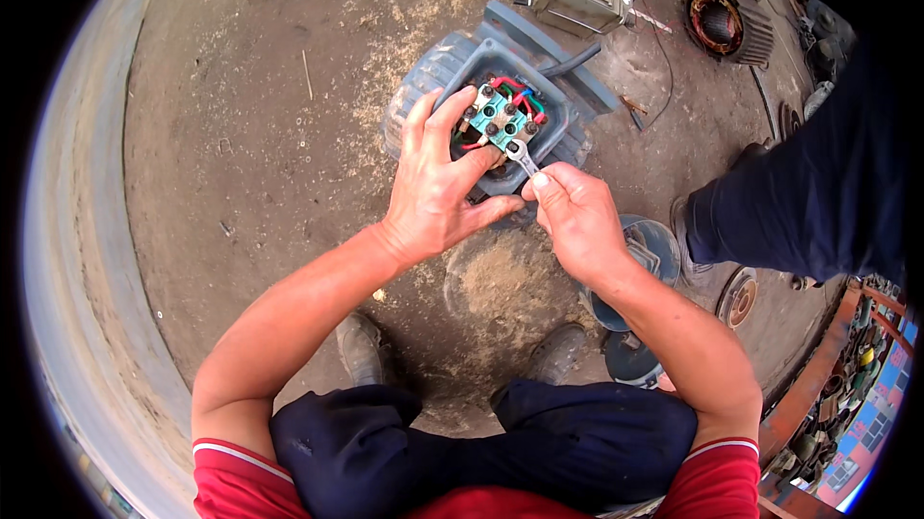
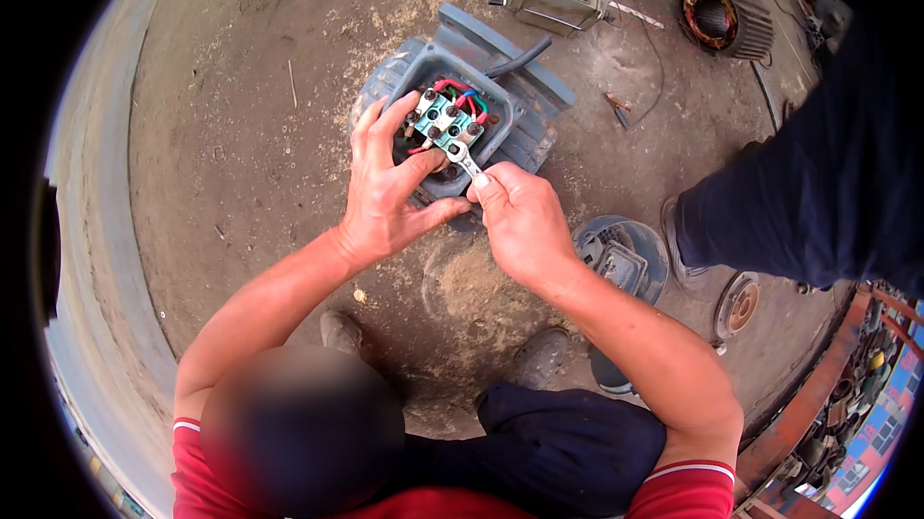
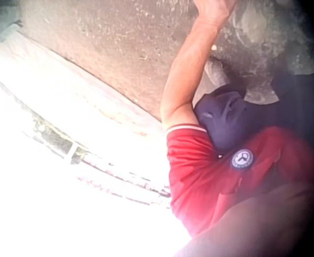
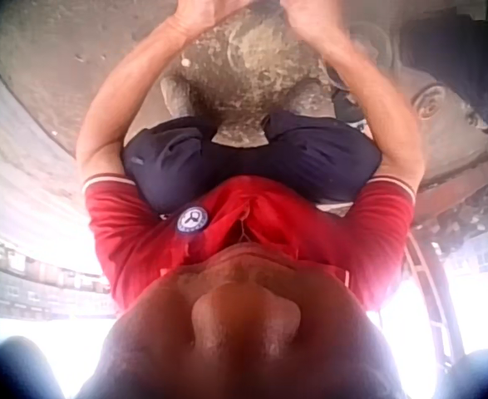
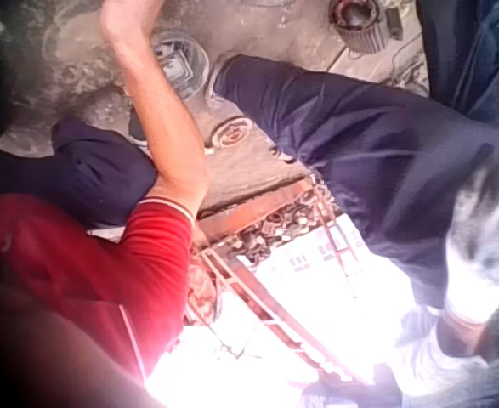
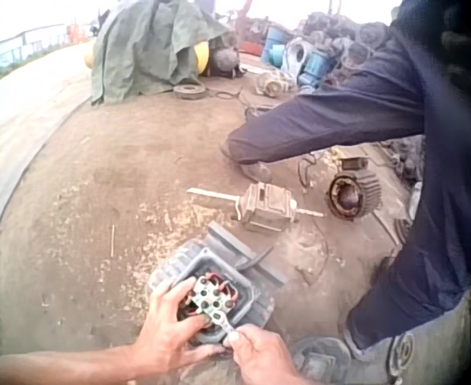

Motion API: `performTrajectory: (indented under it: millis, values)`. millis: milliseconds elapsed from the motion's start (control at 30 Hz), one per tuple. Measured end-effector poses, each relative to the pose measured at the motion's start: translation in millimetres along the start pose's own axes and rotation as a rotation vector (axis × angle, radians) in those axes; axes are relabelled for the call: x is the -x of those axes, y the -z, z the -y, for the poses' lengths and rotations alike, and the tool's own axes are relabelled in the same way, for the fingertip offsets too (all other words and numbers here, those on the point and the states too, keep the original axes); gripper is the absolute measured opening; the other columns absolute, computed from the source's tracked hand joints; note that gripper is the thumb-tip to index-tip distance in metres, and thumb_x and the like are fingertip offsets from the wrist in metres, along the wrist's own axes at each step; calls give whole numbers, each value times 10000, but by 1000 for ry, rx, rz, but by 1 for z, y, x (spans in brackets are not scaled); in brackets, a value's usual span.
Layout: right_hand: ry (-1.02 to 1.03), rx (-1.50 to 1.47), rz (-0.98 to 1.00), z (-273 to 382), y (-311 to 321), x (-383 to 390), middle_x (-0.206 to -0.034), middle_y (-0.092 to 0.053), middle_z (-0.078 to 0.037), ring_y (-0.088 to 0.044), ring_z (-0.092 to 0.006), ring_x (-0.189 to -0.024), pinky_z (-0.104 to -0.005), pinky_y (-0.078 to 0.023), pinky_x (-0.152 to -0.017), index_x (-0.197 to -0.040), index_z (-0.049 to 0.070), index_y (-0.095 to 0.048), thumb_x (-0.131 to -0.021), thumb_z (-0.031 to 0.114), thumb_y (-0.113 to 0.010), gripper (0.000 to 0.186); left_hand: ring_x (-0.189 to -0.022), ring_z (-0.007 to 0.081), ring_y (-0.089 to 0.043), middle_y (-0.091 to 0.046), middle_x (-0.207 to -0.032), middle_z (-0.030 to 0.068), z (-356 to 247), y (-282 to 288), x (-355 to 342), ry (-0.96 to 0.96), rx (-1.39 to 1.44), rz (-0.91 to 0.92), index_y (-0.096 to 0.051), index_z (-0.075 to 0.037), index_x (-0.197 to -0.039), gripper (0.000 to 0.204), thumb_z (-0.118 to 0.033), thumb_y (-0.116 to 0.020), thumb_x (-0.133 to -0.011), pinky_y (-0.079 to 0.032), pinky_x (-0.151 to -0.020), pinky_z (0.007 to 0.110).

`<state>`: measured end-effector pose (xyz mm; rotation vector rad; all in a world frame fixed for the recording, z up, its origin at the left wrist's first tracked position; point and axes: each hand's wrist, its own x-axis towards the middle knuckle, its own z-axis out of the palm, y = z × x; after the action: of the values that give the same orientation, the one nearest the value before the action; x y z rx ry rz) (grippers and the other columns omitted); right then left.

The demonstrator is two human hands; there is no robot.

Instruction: The person sits on the ground in a workshop and uses a wrench to tighten bolts on the terminal block of a small electric motor. The person repeatedly adjusts the wrench and checks the connections on the motor's electrical housing.

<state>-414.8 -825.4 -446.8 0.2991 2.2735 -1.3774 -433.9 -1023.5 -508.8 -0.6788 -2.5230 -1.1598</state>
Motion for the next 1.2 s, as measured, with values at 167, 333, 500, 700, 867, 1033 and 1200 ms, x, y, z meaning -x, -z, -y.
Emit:
performTrajectory:
  millis: [167,333,500,700,867,1033,1200]
  values:
    - [83,344,154,31,27,-11,-715,-611,-194,-614,-341,-662,-444,-473,-647,-982,2,-678,-1025,222,-575,247,-1424,528,-303,-364,-1551,249,3,2,4,2,2,9,-749,-73,-1029,513,-285,-951,-608,-306,-1151,645]
    - [192,690,324,65,52,-32,-785,-626,-245,-609,-427,-734,-496,-474,-691,-1014,-14,-658,-1001,211,-598,233,-1427,534,-298,-363,-1553,247,1,3,2,8,7,10,-751,-79,-1030,508,-272,-951,-605,-304,-1155,647]
    - [105,344,175,24,32,-16,-697,-583,-174,-571,-298,-651,-441,-468,-656,-986,-2,-668,-1012,218,-593,234,-1416,519,-306,-388,-1522,232,1,2,1,3,-22,2,-739,-98,-1076,554,-268,-950,-594,-357,-1140,602]
    - [34,255,185,31,34,-9,-674,-562,-75,-536,-168,-625,-381,-452,-614,-961,3,-681,-1037,222,-571,256,-1432,527,-303,-366,-1556,233,2,3,4,35,15,15,-749,-82,-1028,533,-272,-962,-578,-312,-1158,634]
    - [-16,109,128,32,51,-10,-675,-553,-20,-504,-114,-618,-332,-423,-583,-945,2,-679,-1041,226,-568,268,-1434,529,-300,-365,-1557,235,2,1,4,26,10,10,-735,-73,-1023,533,-270,-960,-582,-314,-1154,643]
    - [17,224,172,36,52,-20,-663,-550,-27,-509,-119,-614,-330,-426,-584,-935,-5,-676,-1030,219,-574,263,-1432,535,-299,-359,-1564,238,3,1,3,22,10,15,-732,-69,-1036,558,-289,-962,-578,-312,-1154,647]
    - [117,475,225,53,67,-37,-666,-580,-57,-546,-148,-621,-362,-440,-592,-889,-11,-678,-1013,253,-593,304,-1423,523,-293,-361,-1546,215,4,8,0,-26,-47,70,-718,-118,-1115,618,-338,-961,-592,-350,-1147,612]
